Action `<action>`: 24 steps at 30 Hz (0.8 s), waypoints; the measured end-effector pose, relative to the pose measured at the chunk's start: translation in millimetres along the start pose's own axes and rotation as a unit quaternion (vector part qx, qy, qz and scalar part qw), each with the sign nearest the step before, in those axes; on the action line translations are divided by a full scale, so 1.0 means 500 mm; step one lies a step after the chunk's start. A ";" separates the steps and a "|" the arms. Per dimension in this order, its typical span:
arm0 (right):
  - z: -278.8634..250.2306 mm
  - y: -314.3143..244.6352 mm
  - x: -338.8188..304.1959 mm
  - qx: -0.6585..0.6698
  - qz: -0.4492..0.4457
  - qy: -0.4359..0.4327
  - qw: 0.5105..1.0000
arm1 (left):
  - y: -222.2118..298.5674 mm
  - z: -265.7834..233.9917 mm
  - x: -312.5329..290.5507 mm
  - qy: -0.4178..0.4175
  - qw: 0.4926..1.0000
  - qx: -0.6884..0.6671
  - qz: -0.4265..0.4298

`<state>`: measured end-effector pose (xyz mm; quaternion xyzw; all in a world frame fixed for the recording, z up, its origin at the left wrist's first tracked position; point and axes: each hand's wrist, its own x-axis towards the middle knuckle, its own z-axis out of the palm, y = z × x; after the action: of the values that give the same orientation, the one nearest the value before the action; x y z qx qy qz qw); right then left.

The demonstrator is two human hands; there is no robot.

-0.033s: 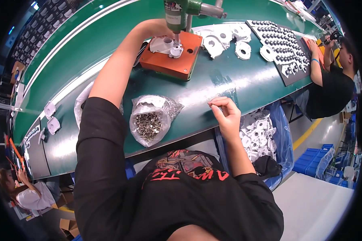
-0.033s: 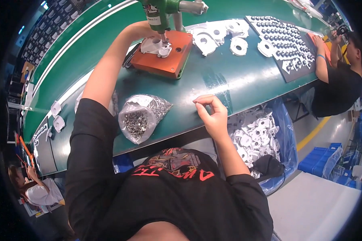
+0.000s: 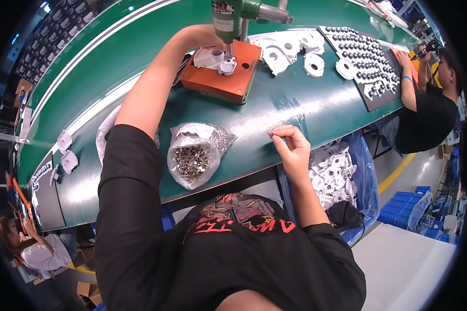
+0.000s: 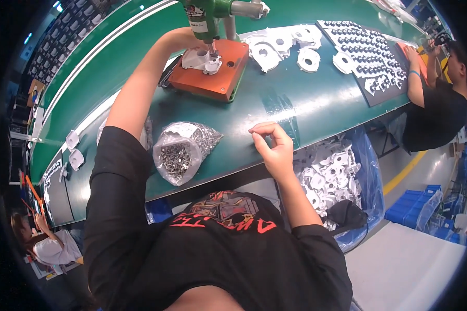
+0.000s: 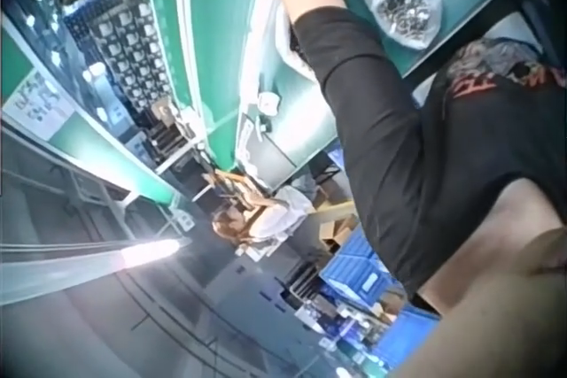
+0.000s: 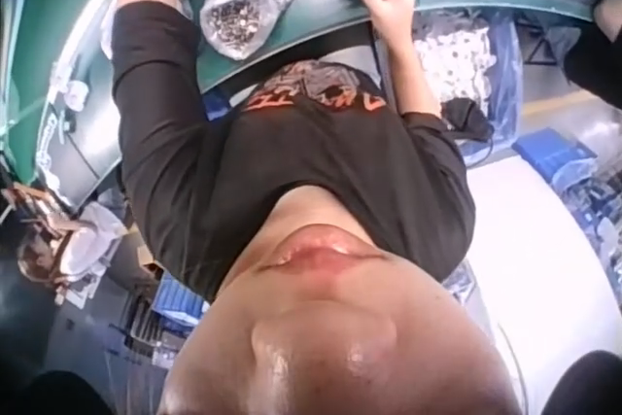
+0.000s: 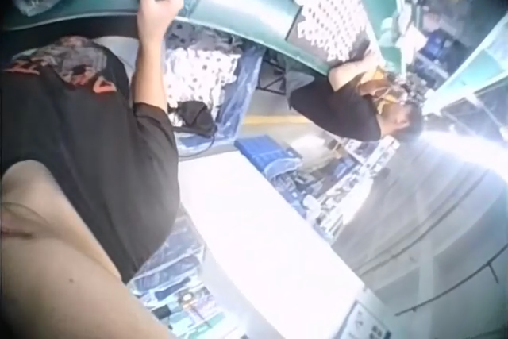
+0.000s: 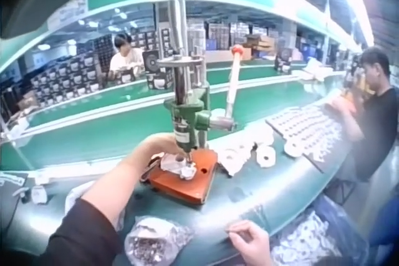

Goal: The person is assembling small white plastic components by placing parts and metal pins into a manual press tool on an assembly line.

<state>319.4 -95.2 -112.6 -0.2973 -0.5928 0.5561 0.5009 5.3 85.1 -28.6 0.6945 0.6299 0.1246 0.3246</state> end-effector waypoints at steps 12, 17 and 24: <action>0.029 0.012 0.009 -0.021 -0.004 -0.040 0.999 | 0.026 -0.009 0.010 -0.042 0.989 0.140 0.000; 0.037 0.009 0.010 -0.028 0.004 -0.043 0.999 | 0.029 -0.013 0.022 -0.035 0.984 0.172 -0.024; 0.045 0.009 0.034 -0.034 -0.023 -0.034 0.999 | 0.037 0.025 -0.067 0.044 0.994 0.084 0.052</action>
<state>292.2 -86.9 -109.5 -0.2816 -0.6349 0.5336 0.4825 21.6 49.5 -19.0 0.7450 0.6148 0.1185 0.2304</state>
